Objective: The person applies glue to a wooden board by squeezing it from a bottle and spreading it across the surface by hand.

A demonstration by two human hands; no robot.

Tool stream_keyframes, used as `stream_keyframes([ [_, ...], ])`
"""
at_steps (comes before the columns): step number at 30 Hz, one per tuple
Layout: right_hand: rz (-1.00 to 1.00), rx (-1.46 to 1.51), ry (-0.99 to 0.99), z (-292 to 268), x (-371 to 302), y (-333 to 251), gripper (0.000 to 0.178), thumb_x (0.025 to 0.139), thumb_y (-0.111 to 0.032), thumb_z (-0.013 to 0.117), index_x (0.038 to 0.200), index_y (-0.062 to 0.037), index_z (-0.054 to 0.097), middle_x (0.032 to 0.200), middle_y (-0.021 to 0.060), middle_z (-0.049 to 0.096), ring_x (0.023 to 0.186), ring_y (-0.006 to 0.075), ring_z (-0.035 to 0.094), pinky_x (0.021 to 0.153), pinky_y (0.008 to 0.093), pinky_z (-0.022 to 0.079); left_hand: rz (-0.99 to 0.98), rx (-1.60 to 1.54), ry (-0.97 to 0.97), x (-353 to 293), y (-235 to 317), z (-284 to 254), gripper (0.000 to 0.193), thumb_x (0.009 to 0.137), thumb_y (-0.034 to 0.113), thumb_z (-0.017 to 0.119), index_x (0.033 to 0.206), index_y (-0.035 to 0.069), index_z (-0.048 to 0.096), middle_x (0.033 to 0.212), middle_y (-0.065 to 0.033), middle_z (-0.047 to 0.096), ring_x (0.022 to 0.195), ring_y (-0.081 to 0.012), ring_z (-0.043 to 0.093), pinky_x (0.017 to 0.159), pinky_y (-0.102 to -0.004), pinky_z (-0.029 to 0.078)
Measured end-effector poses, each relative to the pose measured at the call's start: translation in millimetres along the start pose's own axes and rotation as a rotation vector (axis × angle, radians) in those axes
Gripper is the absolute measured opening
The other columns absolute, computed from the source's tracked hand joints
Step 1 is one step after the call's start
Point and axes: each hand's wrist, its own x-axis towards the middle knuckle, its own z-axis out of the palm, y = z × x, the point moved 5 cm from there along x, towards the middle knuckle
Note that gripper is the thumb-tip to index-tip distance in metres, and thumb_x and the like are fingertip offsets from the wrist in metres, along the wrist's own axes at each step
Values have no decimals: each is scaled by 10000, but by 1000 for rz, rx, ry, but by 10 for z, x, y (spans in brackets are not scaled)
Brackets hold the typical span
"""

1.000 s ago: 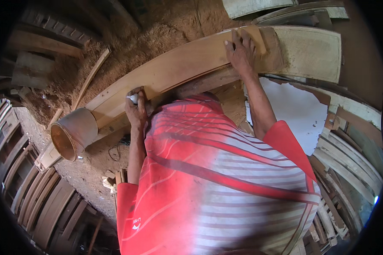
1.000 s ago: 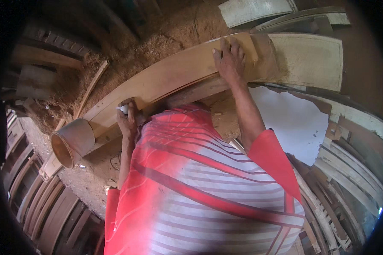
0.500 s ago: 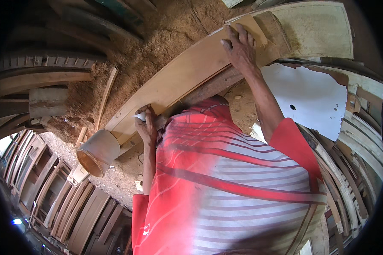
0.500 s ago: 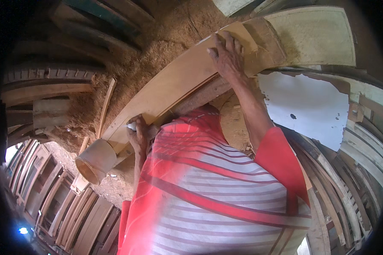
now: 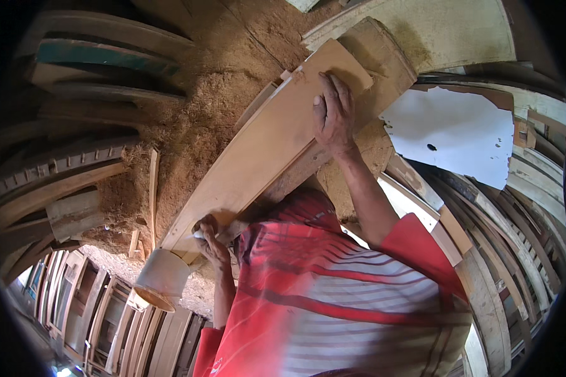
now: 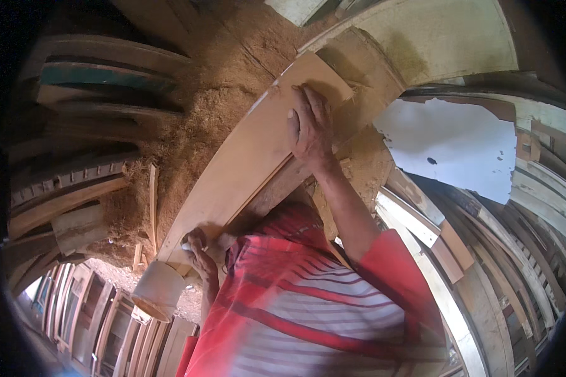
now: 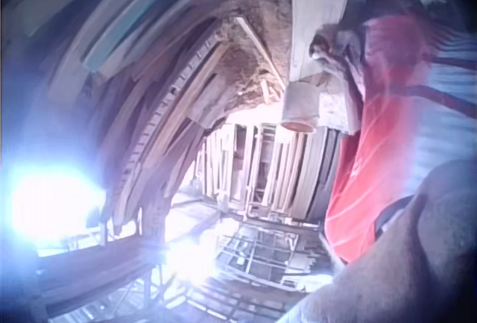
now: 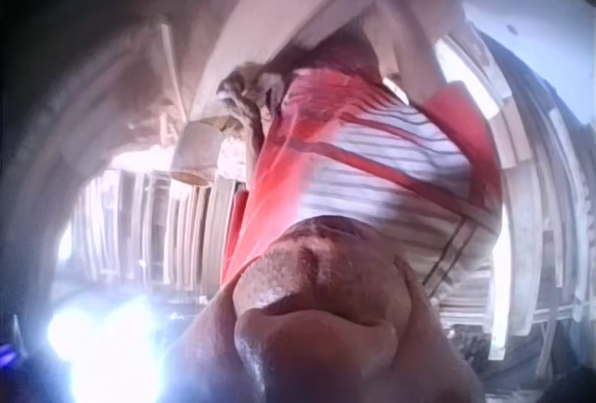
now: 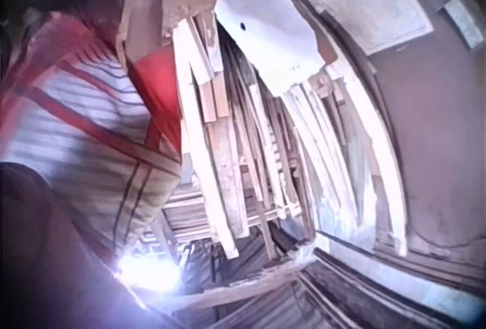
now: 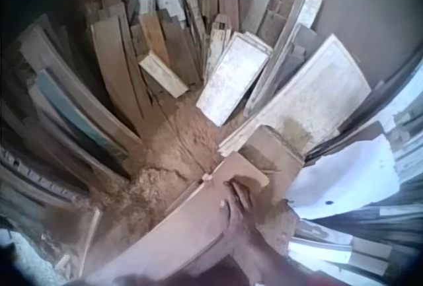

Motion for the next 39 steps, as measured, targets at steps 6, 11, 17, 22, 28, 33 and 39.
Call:
stream_keyframes([
  [6,16,-47,19,2,-11,23,461,988,-123,594,1423,29,586,1412,223,566,1273,413,557,1061,505,464,-8,142,-27,-23,350,75,387,1129,327,457,1250,-18,585,1220,-137,636,1143,-225,589,1036,-379,467],
  [11,-9,-14,42,5,-5,16,441,961,-112,622,1380,26,630,1388,198,591,1232,385,589,1033,492,485,-127,313,21,-58,391,-5,395,1138,337,429,1282,2,582,1227,-115,633,1160,-217,575,1038,-364,435],
  [17,24,24,28,3,3,-4,431,925,-80,652,1344,19,642,1366,187,595,1228,397,583,1033,500,481,59,400,-66,59,619,190,450,1144,368,398,1334,-6,561,1271,-141,624,1215,-247,570,1086,-392,420],
  [22,3,62,14,-38,17,-124,452,926,-103,687,1354,22,610,1338,206,598,1240,425,560,1047,521,474,238,340,-145,160,1252,778,575,1114,439,419,1401,-41,554,1430,-184,592,1294,-289,555,1104,-415,427],
  [28,194,787,-597,-74,-346,-1270,411,1002,-199,714,1344,-2,602,1101,181,679,1004,278,681,908,411,549,440,190,-454,332,2002,1568,632,1102,437,432,1547,-10,467,1583,-221,465,1437,-337,453,1178,-464,360],
  [33,329,1017,-691,-127,-504,-1509,240,1044,-148,669,1231,-2,637,922,103,692,820,136,672,754,316,555,327,37,-661,248,2159,1761,676,1099,469,448,1606,24,396,1641,-258,360,1517,-399,333,1249,-498,255],
  [39,167,697,-466,-319,-435,-1047,252,1072,-211,656,1225,-11,653,852,39,680,735,103,659,666,279,540,623,500,-483,301,1972,1558,1033,905,675,684,1651,79,290,1653,-273,307,1544,-488,225,1268,-600,190],
])
